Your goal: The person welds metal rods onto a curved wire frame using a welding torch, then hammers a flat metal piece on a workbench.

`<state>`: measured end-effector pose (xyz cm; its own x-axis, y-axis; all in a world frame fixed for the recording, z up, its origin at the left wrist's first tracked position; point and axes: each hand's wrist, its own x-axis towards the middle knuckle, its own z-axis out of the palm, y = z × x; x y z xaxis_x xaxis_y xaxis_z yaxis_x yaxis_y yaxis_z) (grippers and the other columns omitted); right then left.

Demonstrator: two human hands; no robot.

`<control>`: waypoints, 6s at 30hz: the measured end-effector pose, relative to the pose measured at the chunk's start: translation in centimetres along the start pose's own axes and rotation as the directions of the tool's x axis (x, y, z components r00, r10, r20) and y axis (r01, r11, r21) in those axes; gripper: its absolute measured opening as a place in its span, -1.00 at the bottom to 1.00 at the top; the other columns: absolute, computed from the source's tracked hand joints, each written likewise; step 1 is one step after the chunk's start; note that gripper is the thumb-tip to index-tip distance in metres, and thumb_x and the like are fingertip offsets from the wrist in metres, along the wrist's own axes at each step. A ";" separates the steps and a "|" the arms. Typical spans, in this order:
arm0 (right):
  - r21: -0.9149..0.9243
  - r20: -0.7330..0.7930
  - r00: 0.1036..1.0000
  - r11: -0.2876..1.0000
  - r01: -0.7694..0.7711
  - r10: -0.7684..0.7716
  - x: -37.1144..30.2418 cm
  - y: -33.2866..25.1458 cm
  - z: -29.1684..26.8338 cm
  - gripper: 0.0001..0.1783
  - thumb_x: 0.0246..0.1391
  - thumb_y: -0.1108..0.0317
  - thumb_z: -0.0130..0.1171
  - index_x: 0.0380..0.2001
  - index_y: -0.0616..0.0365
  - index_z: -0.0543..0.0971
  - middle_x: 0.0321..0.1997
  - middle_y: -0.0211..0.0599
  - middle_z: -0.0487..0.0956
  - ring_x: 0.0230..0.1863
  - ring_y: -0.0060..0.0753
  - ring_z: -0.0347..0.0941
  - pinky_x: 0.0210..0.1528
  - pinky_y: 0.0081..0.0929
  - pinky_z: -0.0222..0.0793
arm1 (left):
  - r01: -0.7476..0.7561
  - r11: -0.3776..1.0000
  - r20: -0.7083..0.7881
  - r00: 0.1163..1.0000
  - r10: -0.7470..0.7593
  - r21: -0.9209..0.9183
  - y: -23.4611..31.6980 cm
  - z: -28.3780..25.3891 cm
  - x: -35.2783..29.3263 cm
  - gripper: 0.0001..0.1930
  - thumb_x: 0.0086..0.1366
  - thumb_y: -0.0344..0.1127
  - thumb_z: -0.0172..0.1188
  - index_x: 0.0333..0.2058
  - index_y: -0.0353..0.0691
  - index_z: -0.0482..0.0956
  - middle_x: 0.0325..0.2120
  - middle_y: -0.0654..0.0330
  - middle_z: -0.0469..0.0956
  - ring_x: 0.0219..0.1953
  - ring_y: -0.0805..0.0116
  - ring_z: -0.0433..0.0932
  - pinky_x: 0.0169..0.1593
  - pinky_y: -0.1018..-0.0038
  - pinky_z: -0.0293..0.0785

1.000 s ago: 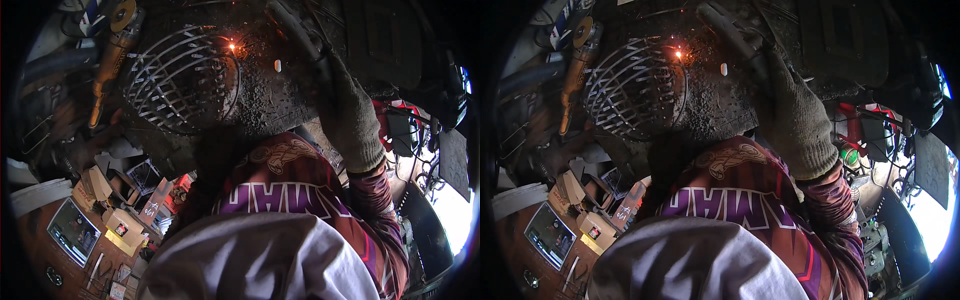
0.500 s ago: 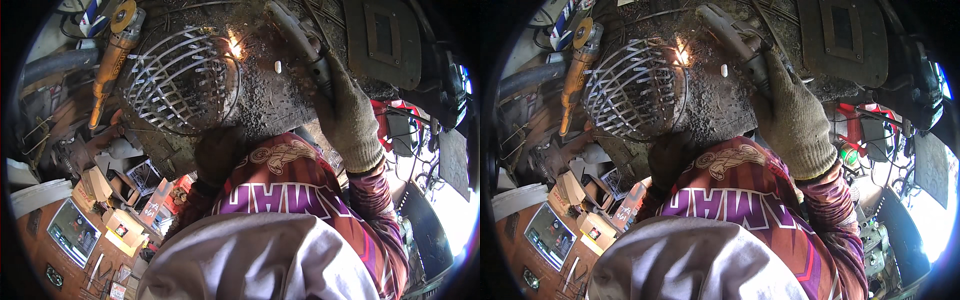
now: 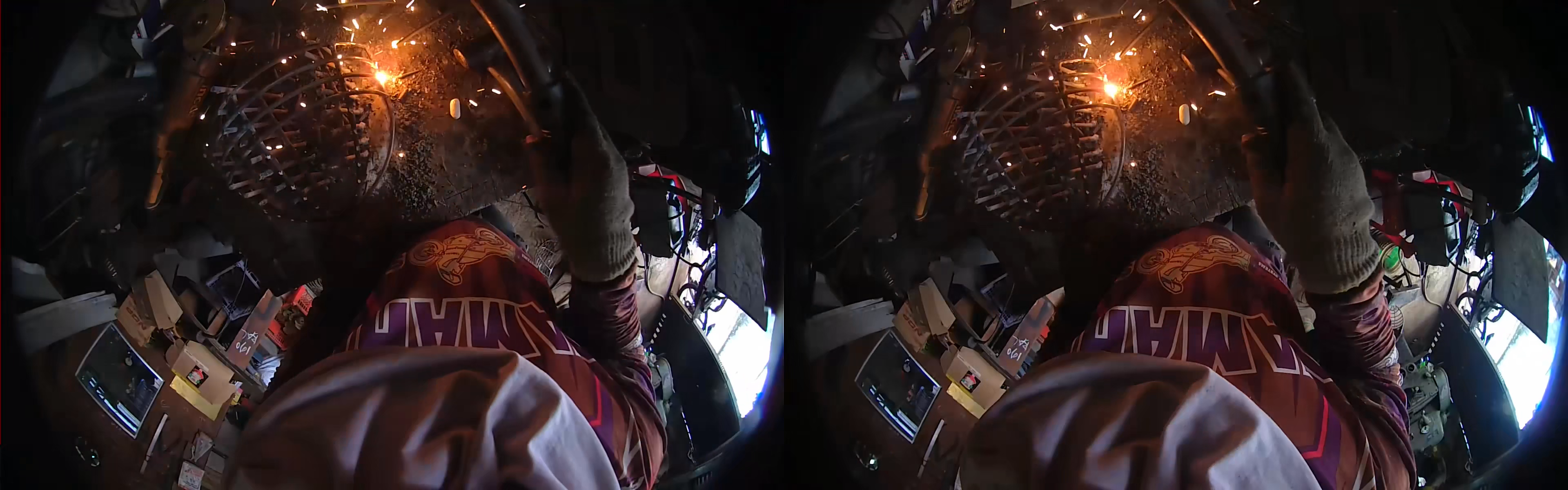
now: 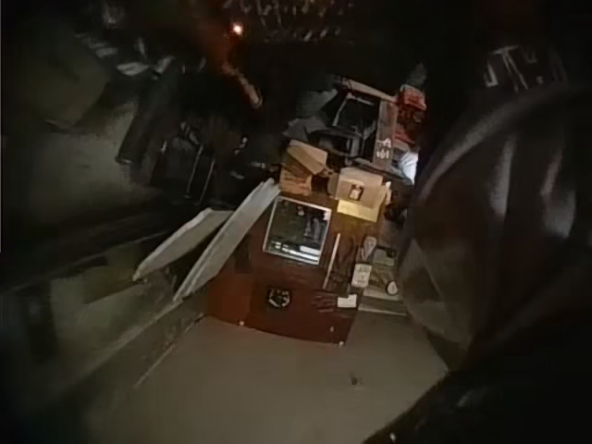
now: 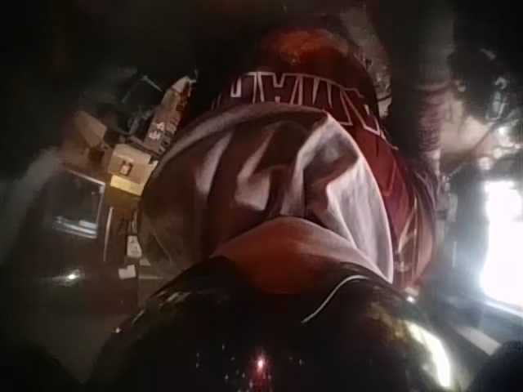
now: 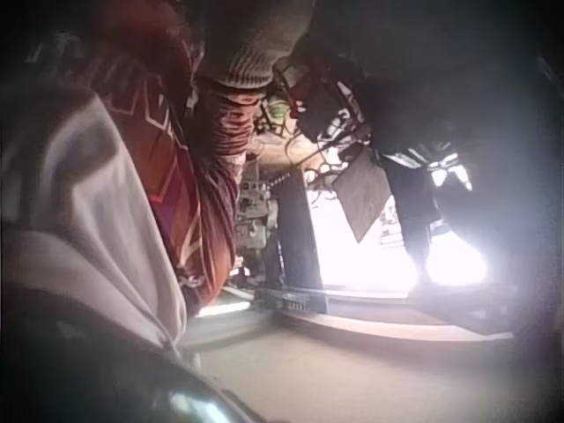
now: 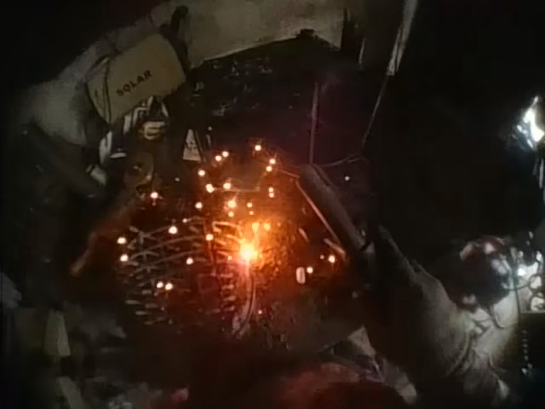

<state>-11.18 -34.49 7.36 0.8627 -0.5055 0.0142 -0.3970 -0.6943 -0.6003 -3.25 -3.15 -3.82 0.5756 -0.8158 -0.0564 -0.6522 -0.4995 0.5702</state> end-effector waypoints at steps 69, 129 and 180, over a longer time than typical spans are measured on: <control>-0.008 0.145 0.989 1.000 0.022 -0.020 -0.1 0.3 0.9 -0.29 0.36 0.20 0.21 0.48 0.16 0.28 0.12 0.24 0.62 0.13 0.27 0.61 0.10 -0.09 0.55 | -0.008 0.987 -0.134 0.991 0.030 0.162 2.0 -1.3 1.7 -0.72 0.27 -0.13 0.39 -0.07 -0.02 0.70 -0.24 0.23 0.70 -0.16 0.17 0.68 0.00 0.20 0.62; -0.044 0.171 0.984 0.997 0.066 -0.058 0.4 0.2 0.7 -0.27 0.25 0.32 0.30 0.45 0.10 0.32 0.21 0.12 0.59 0.17 0.25 0.57 0.14 -0.07 0.53 | 0.094 0.992 -0.397 0.910 -0.120 -0.083 -0.7 2.7 -1.3 -0.72 0.37 0.02 0.31 -0.17 -0.03 0.70 -0.34 0.25 0.67 -0.37 0.27 0.67 -0.26 0.37 0.62; 0.924 -0.064 0.907 0.369 -0.104 0.415 -11.0 5.1 -7.2 -0.37 0.21 0.38 0.33 0.29 0.26 0.38 0.01 -0.21 0.57 -0.14 -0.51 0.56 -0.06 -0.41 0.55 | -0.049 0.971 -0.250 0.962 0.108 0.232 1.4 0.7 1.8 -0.81 0.35 -0.31 0.24 -0.10 -0.15 0.68 -0.31 0.01 0.70 -0.30 -0.05 0.69 -0.24 0.11 0.63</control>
<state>-24.95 -36.13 9.93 0.5981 -0.7796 -0.1856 0.0533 0.2699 -0.9614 -3.49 -5.54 -3.70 0.6063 -0.7663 0.2124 -0.7765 -0.5128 0.3662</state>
